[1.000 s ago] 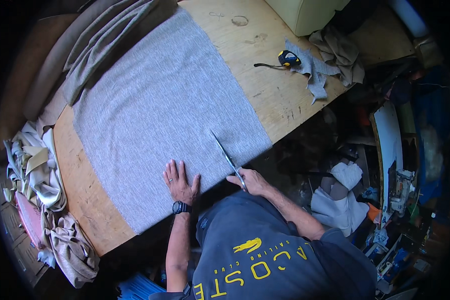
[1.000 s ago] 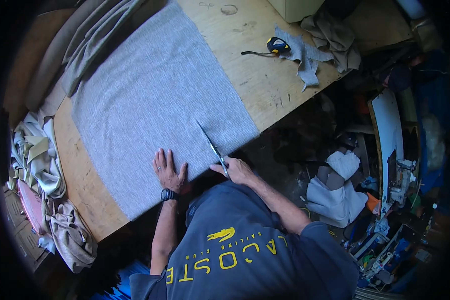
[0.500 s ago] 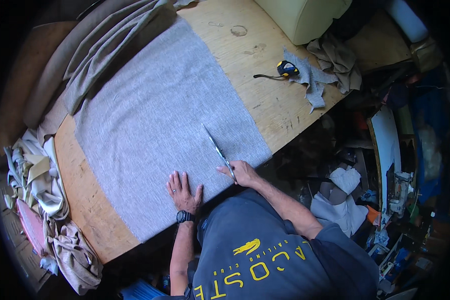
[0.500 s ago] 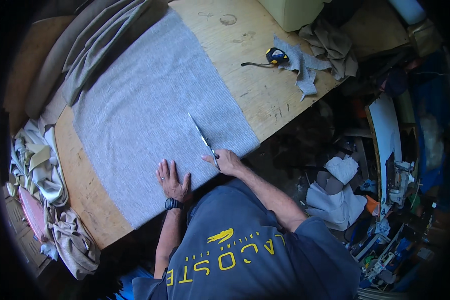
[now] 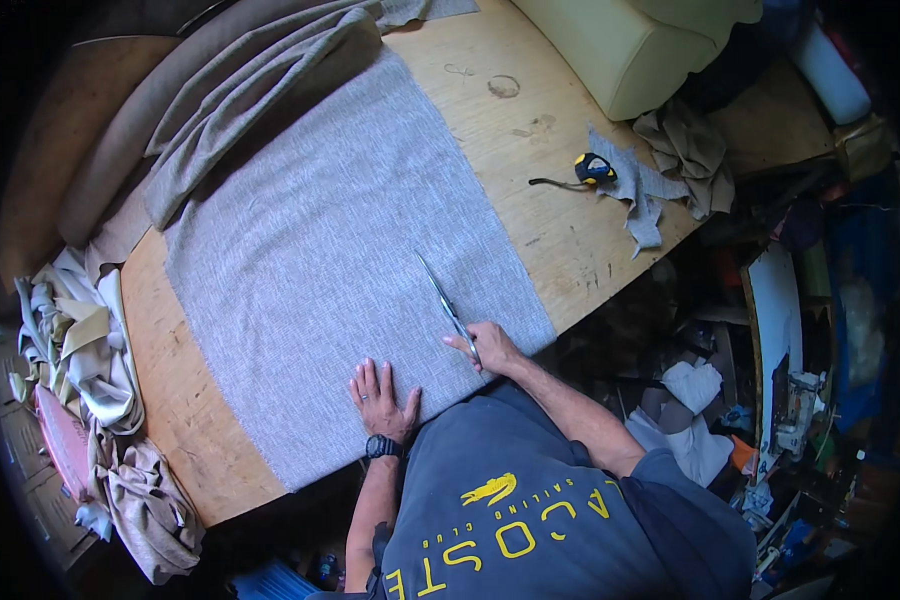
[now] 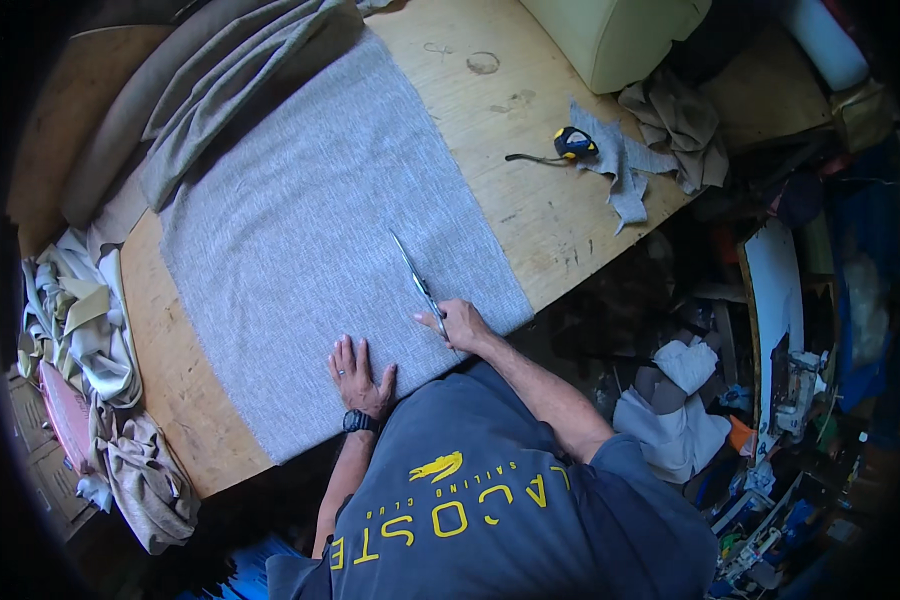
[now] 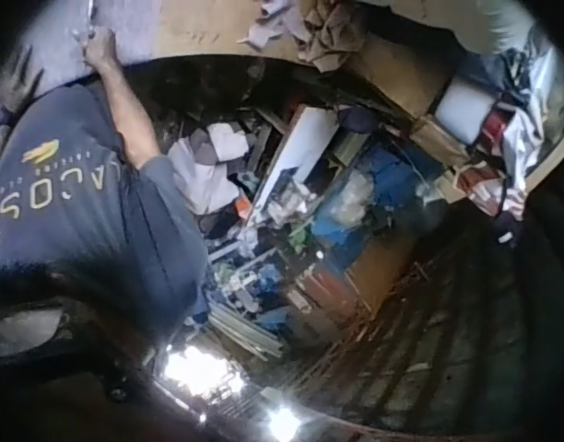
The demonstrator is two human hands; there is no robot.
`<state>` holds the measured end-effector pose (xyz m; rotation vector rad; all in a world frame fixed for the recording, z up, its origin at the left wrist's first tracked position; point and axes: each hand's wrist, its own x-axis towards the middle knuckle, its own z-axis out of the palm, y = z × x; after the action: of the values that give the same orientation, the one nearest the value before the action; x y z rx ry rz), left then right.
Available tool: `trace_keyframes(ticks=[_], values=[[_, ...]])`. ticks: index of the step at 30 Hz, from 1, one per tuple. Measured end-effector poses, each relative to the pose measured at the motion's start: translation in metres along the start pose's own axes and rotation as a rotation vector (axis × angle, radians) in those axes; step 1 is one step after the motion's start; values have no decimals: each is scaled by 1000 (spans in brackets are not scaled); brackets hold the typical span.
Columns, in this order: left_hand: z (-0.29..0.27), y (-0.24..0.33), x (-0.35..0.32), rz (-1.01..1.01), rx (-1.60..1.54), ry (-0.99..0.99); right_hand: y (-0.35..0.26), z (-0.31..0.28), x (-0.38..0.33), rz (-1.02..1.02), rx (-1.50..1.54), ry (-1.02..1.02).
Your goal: The person cuts a large piece of gray fabric into smaller rectangular sections using shears on a wooden workbench. They measure the fabric with a tape measure, make straight cuts, and occasionally fold or reposition the material to continue cutting.
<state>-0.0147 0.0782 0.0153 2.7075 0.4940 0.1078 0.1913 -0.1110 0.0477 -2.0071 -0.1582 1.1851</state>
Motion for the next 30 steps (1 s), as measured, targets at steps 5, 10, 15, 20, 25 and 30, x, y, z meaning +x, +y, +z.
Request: trace_keyframes(ticks=[5, 10, 15, 20, 25, 30], values=[[1, -1, 0, 6, -2, -7, -20, -4, 28, -70, 15, 79], [5, -5, -2, 8, 1, -8, -31, -12, 38, -30, 7, 32], [6, -8, -1, 13, 9, 15, -52, -18, 54, -24, 79, -29], [8, -9, -1, 9, 14, 3, -60, -24, 81, -93, -10, 25], [9, -10, -4, 4, 2, -10, -68, -27, 86, -58, 26, 3], [8, -7, -6, 2, -4, 5, -95, -32, 122, -56, 15, 31]])
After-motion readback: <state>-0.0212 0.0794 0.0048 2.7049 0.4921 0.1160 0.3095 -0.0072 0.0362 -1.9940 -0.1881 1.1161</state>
